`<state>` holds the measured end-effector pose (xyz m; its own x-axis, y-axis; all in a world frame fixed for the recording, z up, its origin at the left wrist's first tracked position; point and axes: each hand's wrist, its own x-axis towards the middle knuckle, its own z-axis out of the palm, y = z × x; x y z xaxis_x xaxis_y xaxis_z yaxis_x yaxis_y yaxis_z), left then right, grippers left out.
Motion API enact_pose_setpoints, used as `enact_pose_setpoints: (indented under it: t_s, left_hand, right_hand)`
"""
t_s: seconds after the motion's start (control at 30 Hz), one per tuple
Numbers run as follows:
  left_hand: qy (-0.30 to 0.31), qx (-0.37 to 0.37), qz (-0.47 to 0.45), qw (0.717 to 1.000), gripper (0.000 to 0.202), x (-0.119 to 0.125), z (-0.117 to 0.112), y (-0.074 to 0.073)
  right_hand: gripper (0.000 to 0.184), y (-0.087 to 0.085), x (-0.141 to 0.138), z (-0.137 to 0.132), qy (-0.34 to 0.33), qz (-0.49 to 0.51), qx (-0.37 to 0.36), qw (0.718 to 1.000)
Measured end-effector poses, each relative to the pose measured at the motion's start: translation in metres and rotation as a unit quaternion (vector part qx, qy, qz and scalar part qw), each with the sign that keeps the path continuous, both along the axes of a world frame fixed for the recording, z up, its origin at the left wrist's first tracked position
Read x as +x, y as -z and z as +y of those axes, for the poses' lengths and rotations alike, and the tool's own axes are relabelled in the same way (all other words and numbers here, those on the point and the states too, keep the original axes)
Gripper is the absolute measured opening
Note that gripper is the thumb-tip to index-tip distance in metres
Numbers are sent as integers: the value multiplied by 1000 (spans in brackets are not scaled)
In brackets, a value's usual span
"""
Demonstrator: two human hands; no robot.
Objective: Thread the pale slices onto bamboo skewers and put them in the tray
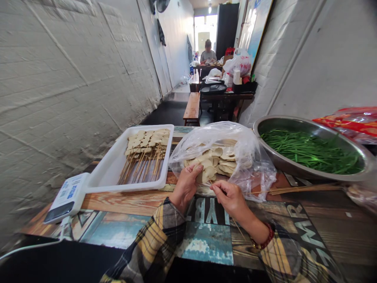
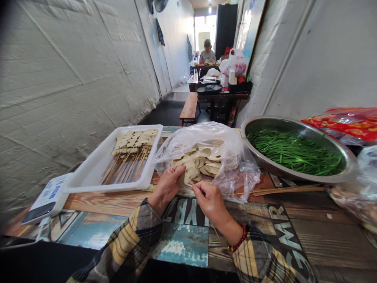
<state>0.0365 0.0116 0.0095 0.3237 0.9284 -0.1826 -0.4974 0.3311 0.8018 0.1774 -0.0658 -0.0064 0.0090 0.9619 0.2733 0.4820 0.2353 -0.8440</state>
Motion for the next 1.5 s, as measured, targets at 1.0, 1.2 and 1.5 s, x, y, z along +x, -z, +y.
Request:
enact_pose_setpoints:
  t_s: [1.0, 1.2, 1.5]
  left_hand:
    - [-124, 201, 295, 926, 16, -10, 15, 6]
    - [-85, 415, 572, 703, 14, -16, 14, 6]
    - [-47, 438, 624, 645, 10, -12, 6, 1]
  right_hand:
    - [38, -11, 50, 24, 121, 151, 1, 981]
    - [37, -10, 47, 25, 126, 166, -3, 978]
    - [36, -9, 44, 23, 115, 123, 4, 986]
